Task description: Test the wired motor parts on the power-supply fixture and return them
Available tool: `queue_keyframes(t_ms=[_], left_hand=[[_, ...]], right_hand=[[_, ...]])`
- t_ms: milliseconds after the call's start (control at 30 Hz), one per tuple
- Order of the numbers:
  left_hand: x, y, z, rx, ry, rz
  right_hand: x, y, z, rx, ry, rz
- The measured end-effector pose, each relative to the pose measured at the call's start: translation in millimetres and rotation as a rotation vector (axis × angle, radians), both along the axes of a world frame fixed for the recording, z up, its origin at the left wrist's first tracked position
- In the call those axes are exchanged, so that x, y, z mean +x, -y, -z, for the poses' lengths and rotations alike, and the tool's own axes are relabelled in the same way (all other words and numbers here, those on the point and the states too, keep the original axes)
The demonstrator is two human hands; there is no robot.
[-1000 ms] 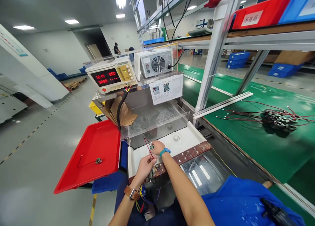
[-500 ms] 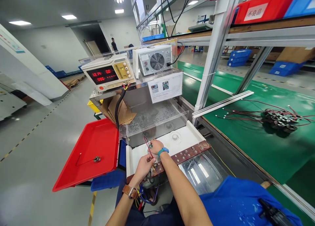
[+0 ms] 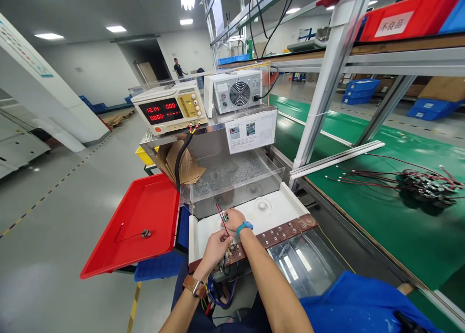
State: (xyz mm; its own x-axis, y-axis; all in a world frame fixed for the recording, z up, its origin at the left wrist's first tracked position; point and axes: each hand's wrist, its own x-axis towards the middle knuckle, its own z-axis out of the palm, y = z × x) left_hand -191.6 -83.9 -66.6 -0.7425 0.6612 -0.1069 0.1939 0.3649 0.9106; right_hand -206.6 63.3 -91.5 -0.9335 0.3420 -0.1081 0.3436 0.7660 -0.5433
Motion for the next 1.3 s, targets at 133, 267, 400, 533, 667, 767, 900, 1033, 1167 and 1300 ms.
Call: queue_keyframes(t_ms=[133, 267, 400, 533, 667, 767, 900, 1033, 1167, 1300], left_hand=[[0, -1, 1.1, -0.027, -0.011, -0.013], [-1, -1, 4.0, -0.037, -0.005, -0.009], [-1, 0, 4.1, -0.044, 0.006, -0.013], [-1, 1, 2.5, -0.043, 0.002, -0.016], [1, 1, 0.6, -0.044, -0.001, -0.03], [3, 1, -2.0, -0.047, -0.011, -0.051], [5, 1, -4.4, -0.05, -0.017, -0.073], [4, 1, -1.7, -0.065, -0.002, -0.079], [2, -1, 4.1, -0.056, 0.009, -0.08], [0, -2, 6.3, -0.005, 0.026, -0.08]], right_hand=[[1, 2, -2.6, 0.001, -0.007, -0.003], [0, 2, -1.6, -0.006, -0.008, -0.003], [-1, 1, 1.4, -0.008, -0.018, -0.001], [-1, 2, 1.7, -0.014, -0.03, 0.003], [0, 4, -0.7, -0.031, -0.027, 0.008], [0, 5, -0.6, -0.04, -0.038, 0.007], [-2, 7, 3.6, -0.037, -0.064, 0.007], [-3, 7, 6.3, -0.038, -0.078, 0.008], [-3, 7, 6.6, -0.045, -0.074, 0.013], [-6, 8, 4.6, -0.053, -0.084, 0.005]])
